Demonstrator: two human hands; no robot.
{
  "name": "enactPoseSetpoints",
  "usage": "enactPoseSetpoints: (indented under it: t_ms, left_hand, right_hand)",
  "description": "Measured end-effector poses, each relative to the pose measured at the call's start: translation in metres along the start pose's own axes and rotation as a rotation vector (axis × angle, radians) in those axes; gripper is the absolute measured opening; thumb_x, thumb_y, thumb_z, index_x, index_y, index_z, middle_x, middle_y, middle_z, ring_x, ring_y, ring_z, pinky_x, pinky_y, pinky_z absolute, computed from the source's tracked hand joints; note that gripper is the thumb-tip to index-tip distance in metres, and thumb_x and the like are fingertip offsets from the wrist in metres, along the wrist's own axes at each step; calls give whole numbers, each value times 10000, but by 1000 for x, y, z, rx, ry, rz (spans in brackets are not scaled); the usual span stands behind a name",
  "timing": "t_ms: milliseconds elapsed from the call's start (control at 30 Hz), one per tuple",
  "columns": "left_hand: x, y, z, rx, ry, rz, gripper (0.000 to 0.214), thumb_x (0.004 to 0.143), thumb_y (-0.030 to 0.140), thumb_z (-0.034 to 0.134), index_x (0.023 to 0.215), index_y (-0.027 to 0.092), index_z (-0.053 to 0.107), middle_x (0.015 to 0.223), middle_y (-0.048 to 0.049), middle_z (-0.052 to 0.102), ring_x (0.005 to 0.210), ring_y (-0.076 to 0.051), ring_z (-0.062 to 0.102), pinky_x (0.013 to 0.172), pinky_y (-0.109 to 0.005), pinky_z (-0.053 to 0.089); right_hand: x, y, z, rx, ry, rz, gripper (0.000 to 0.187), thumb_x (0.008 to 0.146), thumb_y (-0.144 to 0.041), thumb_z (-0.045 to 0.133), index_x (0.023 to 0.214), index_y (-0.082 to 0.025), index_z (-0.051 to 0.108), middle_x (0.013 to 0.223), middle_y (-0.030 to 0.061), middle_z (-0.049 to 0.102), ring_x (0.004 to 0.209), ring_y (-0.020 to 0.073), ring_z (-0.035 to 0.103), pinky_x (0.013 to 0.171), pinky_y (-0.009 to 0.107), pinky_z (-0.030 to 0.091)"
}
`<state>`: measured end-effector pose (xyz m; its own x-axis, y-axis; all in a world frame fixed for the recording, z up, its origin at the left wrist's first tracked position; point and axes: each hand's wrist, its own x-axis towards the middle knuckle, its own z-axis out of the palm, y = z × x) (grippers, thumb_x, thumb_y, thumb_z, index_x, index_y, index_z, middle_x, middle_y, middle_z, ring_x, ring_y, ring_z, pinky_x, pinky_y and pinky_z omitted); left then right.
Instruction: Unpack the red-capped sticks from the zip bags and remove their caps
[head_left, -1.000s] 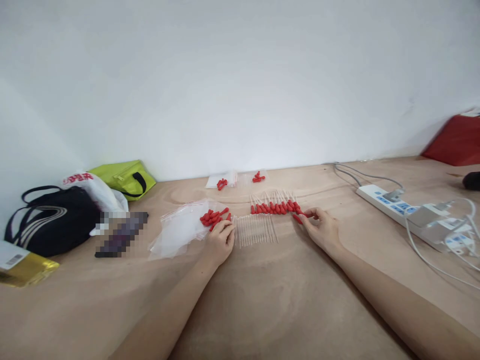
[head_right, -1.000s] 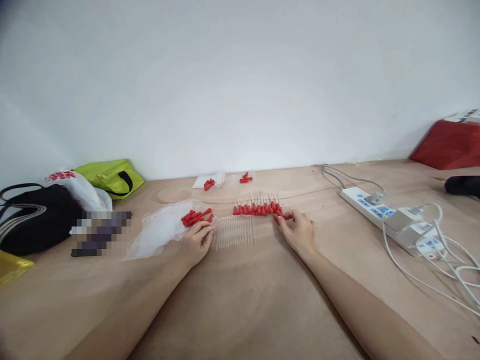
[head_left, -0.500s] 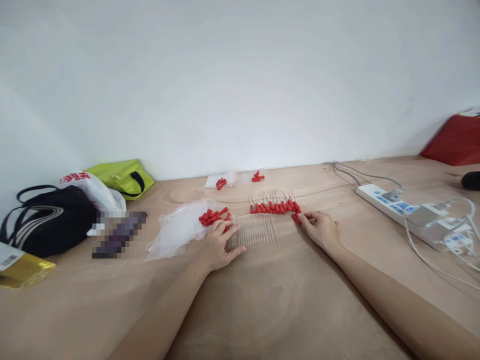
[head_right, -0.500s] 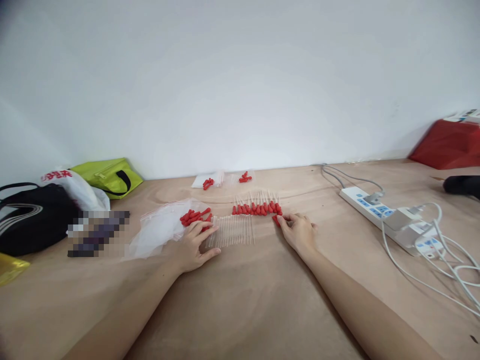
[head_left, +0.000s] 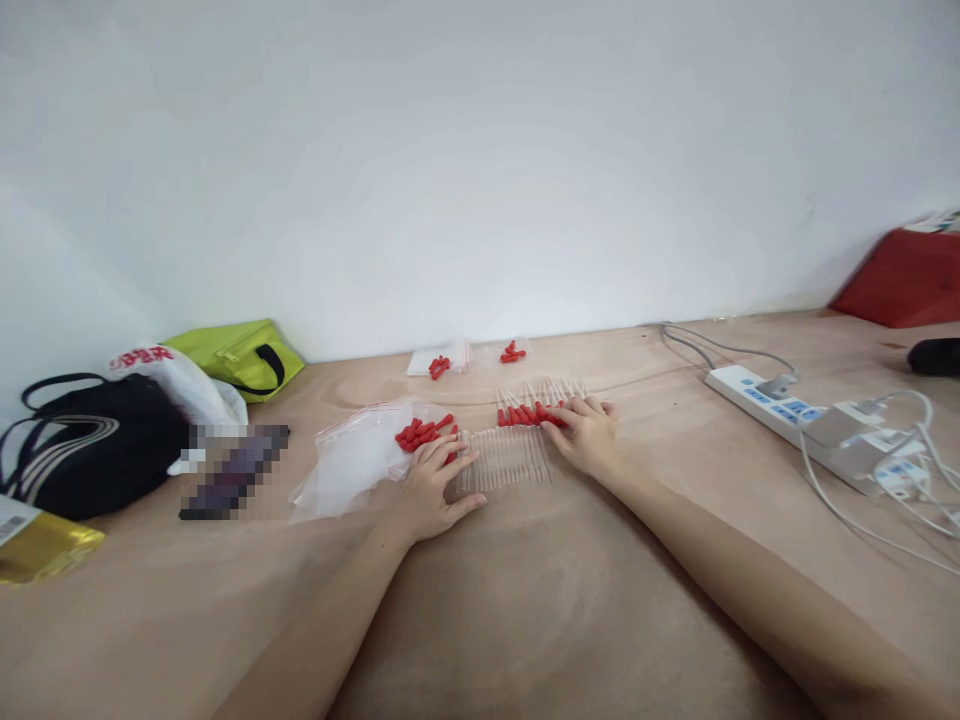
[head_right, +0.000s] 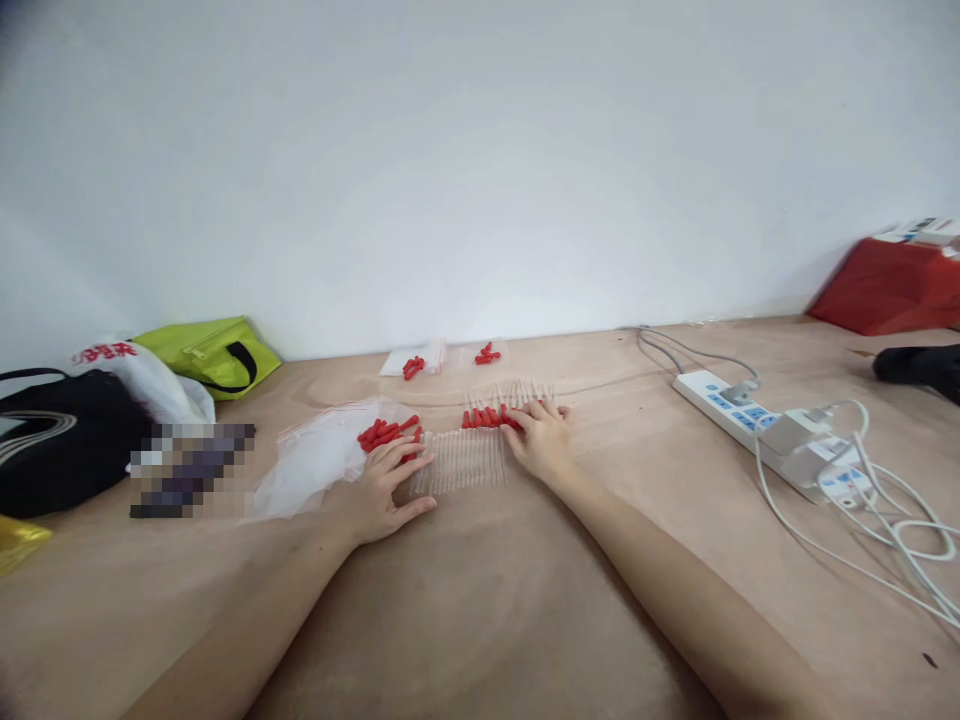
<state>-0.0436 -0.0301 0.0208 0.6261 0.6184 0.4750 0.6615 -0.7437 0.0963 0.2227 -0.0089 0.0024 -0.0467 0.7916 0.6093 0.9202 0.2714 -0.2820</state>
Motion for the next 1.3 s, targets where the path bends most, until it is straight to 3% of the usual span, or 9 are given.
enactPoseSetpoints:
  t_ms: [233, 400, 567, 667, 767, 967, 1067, 1167, 1300]
  left_hand:
    - [0, -1, 0, -2, -19, 5, 498, 708, 463, 609, 1127, 203, 542, 1118, -103, 547, 1106, -270, 456, 908, -463, 382]
    - [-1, -3, 2, -13, -19, -10, 532, 703, 487, 603, 1159, 229, 514, 1131, -94, 543, 1117, -275, 452, 923, -473, 373]
    - [-2, -4, 6, 1, 66, -17, 603, 734, 466, 577, 1252, 204, 415, 1184, -116, 509, 1161, -288, 414, 953, -478, 349]
    - [1, 2, 12, 40, 184, -54, 562, 808, 376, 499, 1310, 189, 328, 1258, -139, 440, 1201, -282, 374, 965, -469, 342]
    - [5, 11, 17, 105, 233, -5, 444, 843, 305, 449, 1269, 190, 393, 1263, -136, 442, 1217, -276, 359, 964, -465, 343]
    - [9, 26, 18, 150, 235, 147, 182, 831, 233, 490, 960, 261, 616, 915, -20, 652, 974, -190, 545, 963, -454, 319]
    - [9, 29, 17, 165, 252, 113, 165, 835, 221, 481, 834, 257, 642, 739, 4, 651, 790, -154, 574, 944, -452, 318]
    - [10, 30, 17, 184, 256, 109, 170, 835, 221, 477, 799, 239, 643, 693, 1, 637, 745, -148, 569, 930, -450, 315]
    - [11, 34, 17, 182, 266, 140, 176, 841, 209, 468, 774, 226, 630, 656, 14, 623, 695, -133, 557, 935, -440, 300]
  right_hand:
    - [16, -15, 20, -71, -1, -36, 218, 819, -324, 470, 832, -256, 677, 1051, 76, 558, 930, 241, 418, 773, 421, 226]
    - [16, -14, 23, -14, 84, 31, 195, 801, -268, 491, 770, -234, 680, 1055, 75, 551, 949, 247, 414, 811, 445, 226]
    - [-2, -10, 6, 109, 206, 26, 188, 808, -299, 496, 842, -266, 678, 1017, 63, 547, 937, 230, 433, 811, 424, 257]
    - [-22, -4, -11, 154, 172, -90, 187, 806, -289, 503, 881, -295, 674, 989, 52, 544, 935, 218, 447, 811, 405, 271]
    - [-41, -2, -23, 184, 108, -206, 215, 804, -246, 499, 906, -328, 670, 1002, 39, 537, 933, 208, 450, 802, 393, 288]
    - [-50, -13, -24, 255, 59, -331, 272, 783, -181, 503, 896, -365, 670, 1043, 21, 543, 952, 203, 443, 817, 400, 311]
    - [-46, -21, -22, 228, 12, -339, 204, 795, -268, 529, 920, -357, 663, 1014, 20, 572, 933, 200, 462, 831, 413, 295]
    - [-42, -29, -21, 191, -18, -349, 207, 787, -376, 552, 960, -321, 651, 943, 25, 603, 886, 188, 485, 843, 415, 273]
    - [-42, -36, -17, 164, 17, -405, 166, 813, -337, 538, 915, -292, 662, 720, -1, 606, 753, 145, 491, 857, 405, 248]
